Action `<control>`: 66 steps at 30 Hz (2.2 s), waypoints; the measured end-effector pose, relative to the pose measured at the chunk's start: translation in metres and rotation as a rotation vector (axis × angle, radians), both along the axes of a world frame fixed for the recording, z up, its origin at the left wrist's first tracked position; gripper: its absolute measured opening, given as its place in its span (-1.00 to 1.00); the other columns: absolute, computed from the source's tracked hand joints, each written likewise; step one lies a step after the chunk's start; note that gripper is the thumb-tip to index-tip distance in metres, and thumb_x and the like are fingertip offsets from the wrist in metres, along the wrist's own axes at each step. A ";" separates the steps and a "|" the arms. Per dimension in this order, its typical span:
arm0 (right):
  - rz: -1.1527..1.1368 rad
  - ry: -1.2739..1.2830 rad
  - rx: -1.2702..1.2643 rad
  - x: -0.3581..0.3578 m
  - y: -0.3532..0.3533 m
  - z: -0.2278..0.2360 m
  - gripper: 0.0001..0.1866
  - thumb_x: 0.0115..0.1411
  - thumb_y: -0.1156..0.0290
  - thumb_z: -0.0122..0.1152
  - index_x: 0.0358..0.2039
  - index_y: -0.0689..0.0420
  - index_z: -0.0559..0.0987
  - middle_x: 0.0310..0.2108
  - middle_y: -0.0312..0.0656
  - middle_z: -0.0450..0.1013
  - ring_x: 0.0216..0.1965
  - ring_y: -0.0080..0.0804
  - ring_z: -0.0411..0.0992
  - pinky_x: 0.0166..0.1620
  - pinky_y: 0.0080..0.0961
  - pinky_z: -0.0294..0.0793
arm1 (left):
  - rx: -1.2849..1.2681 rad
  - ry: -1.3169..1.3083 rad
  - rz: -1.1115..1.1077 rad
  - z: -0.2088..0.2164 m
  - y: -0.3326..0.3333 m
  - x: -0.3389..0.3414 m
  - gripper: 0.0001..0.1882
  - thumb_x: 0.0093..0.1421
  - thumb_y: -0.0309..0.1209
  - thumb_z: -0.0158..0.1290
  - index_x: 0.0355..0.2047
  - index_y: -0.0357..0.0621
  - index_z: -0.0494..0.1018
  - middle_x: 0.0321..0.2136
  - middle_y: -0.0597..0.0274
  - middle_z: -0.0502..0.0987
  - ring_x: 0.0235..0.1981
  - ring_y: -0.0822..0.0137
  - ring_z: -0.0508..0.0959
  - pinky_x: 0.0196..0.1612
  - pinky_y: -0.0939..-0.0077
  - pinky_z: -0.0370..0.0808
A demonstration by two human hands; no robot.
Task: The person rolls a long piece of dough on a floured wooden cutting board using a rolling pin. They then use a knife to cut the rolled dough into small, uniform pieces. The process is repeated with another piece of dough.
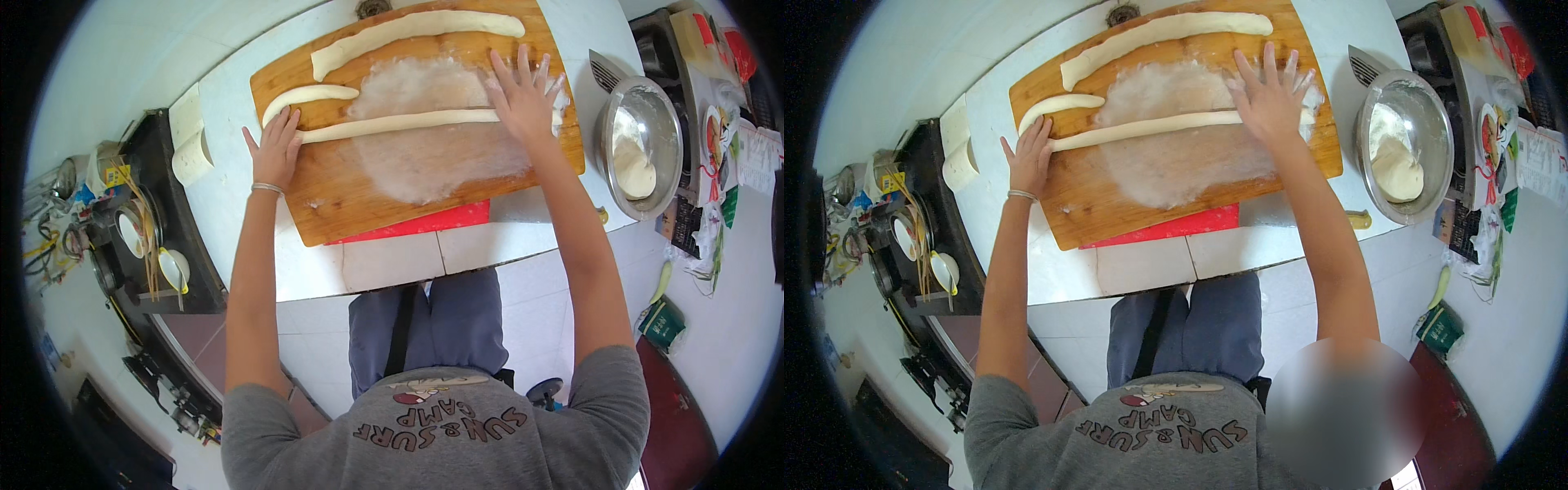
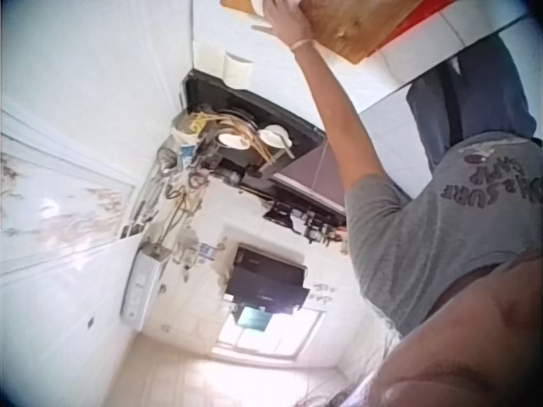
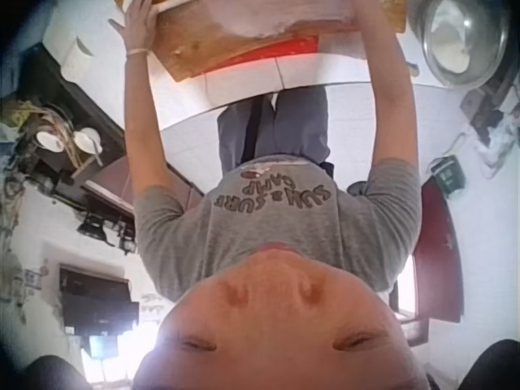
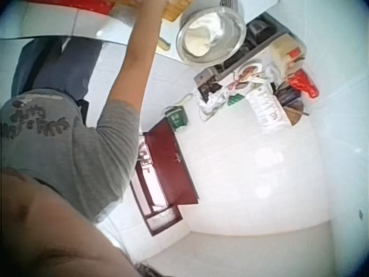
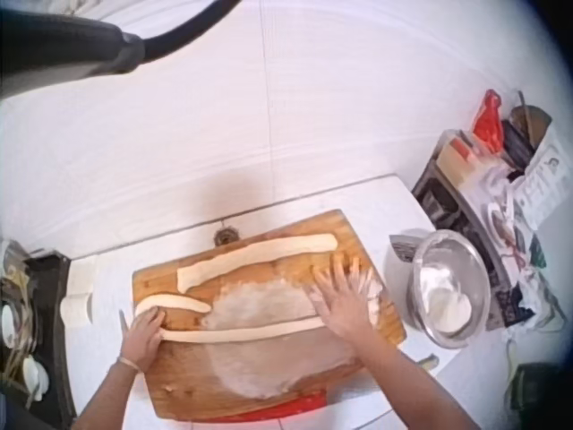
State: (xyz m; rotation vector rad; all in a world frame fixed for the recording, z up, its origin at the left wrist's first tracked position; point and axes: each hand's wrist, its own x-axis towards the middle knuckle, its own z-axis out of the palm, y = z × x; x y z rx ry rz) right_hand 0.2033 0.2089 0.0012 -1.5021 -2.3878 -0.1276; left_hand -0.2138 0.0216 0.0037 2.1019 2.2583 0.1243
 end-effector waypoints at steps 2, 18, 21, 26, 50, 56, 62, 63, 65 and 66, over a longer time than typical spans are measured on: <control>-0.052 0.035 -0.004 -0.037 0.004 0.023 -0.39 0.26 -0.13 -0.06 0.28 -0.25 0.34 0.37 -0.02 0.08 0.39 0.26 -0.14 0.23 0.55 -0.30 | 0.110 0.019 0.024 0.009 0.021 0.034 -0.49 0.33 -0.21 -0.13 0.28 0.06 0.26 0.29 0.35 0.26 0.30 0.13 0.20 0.32 -0.36 -0.23; 0.154 0.048 -0.368 -0.085 -0.123 0.027 -0.45 0.21 -0.06 0.04 0.24 -0.43 0.36 0.38 -0.09 0.06 0.36 0.38 -0.12 0.17 0.68 -0.28 | -0.057 0.086 0.065 0.004 0.007 0.153 -0.49 0.33 -0.07 -0.16 0.30 0.38 0.24 0.41 0.26 0.01 0.40 -0.23 -0.13 0.26 -0.52 -0.21; 0.034 0.138 -0.144 -0.109 -0.057 -0.007 -0.44 0.23 -0.07 -0.03 0.27 -0.42 0.34 0.41 -0.07 -0.02 0.38 0.36 -0.19 0.19 0.64 -0.32 | 0.078 0.150 0.214 0.003 0.067 0.127 -0.49 0.36 -0.06 -0.21 0.32 0.40 0.19 0.41 0.24 -0.01 0.40 -0.24 -0.12 0.25 -0.53 -0.23; 0.136 0.011 -0.274 -0.073 -0.088 0.007 -0.46 0.24 -0.04 -0.04 0.26 -0.43 0.35 0.43 -0.09 -0.05 0.38 0.36 -0.19 0.19 0.64 -0.33 | -0.048 0.034 0.078 -0.004 0.007 0.129 -0.50 0.38 -0.07 -0.25 0.33 0.40 0.18 0.41 0.20 -0.02 0.39 -0.23 -0.10 0.26 -0.53 -0.25; 0.044 -0.109 -0.214 0.005 -0.074 0.008 -0.44 0.29 -0.06 -0.10 0.30 -0.37 0.30 0.42 -0.11 -0.03 0.39 0.35 -0.20 0.30 0.41 -0.32 | -0.007 -0.028 -0.060 0.006 -0.008 0.041 -0.48 0.37 -0.22 -0.22 0.34 0.13 0.17 0.35 0.26 0.15 0.37 0.13 0.10 0.38 -0.20 -0.26; -0.026 -0.098 -0.070 -0.001 -0.005 -0.015 -0.40 0.30 -0.12 -0.13 0.34 -0.35 0.23 0.41 -0.09 0.00 0.39 0.27 -0.14 0.31 0.39 -0.31 | 0.071 -0.082 -0.111 0.000 0.021 0.034 -0.51 0.36 -0.20 -0.19 0.28 0.03 0.25 0.30 0.19 0.24 0.34 0.10 0.16 0.37 -0.21 -0.28; 0.003 -0.138 -0.206 0.031 -0.119 0.010 -0.35 0.24 -0.09 -0.04 0.34 -0.31 0.24 0.40 -0.07 0.03 0.39 0.25 -0.12 0.27 0.47 -0.32 | -0.059 -0.025 -0.150 -0.009 -0.040 0.016 -0.46 0.32 -0.20 -0.10 0.30 0.13 0.22 0.37 0.26 0.08 0.38 0.15 0.08 0.36 -0.26 -0.35; 0.013 -0.136 -0.205 0.031 -0.114 0.011 -0.36 0.24 -0.08 -0.04 0.34 -0.30 0.24 0.40 -0.06 0.02 0.39 0.26 -0.12 0.27 0.46 -0.33 | -0.081 -0.029 -0.161 -0.003 -0.032 0.013 -0.46 0.31 -0.20 -0.09 0.31 0.14 0.21 0.37 0.26 0.08 0.38 0.15 0.07 0.36 -0.27 -0.34; 0.031 -0.128 -0.202 0.025 -0.089 0.011 -0.36 0.25 -0.08 -0.05 0.34 -0.28 0.25 0.40 -0.05 0.02 0.39 0.26 -0.13 0.28 0.44 -0.34 | -0.126 -0.034 -0.186 0.009 -0.009 0.006 -0.44 0.30 -0.20 -0.07 0.31 0.14 0.20 0.37 0.27 0.09 0.38 0.16 0.07 0.36 -0.28 -0.34; 0.036 -0.074 -0.185 0.023 -0.073 0.008 -0.37 0.26 -0.09 -0.05 0.33 -0.28 0.26 0.40 -0.04 0.02 0.39 0.27 -0.13 0.29 0.44 -0.34 | -0.090 0.001 -0.191 0.010 0.004 0.007 -0.41 0.29 -0.19 -0.04 0.32 0.11 0.19 0.38 0.27 0.09 0.39 0.16 0.06 0.36 -0.28 -0.32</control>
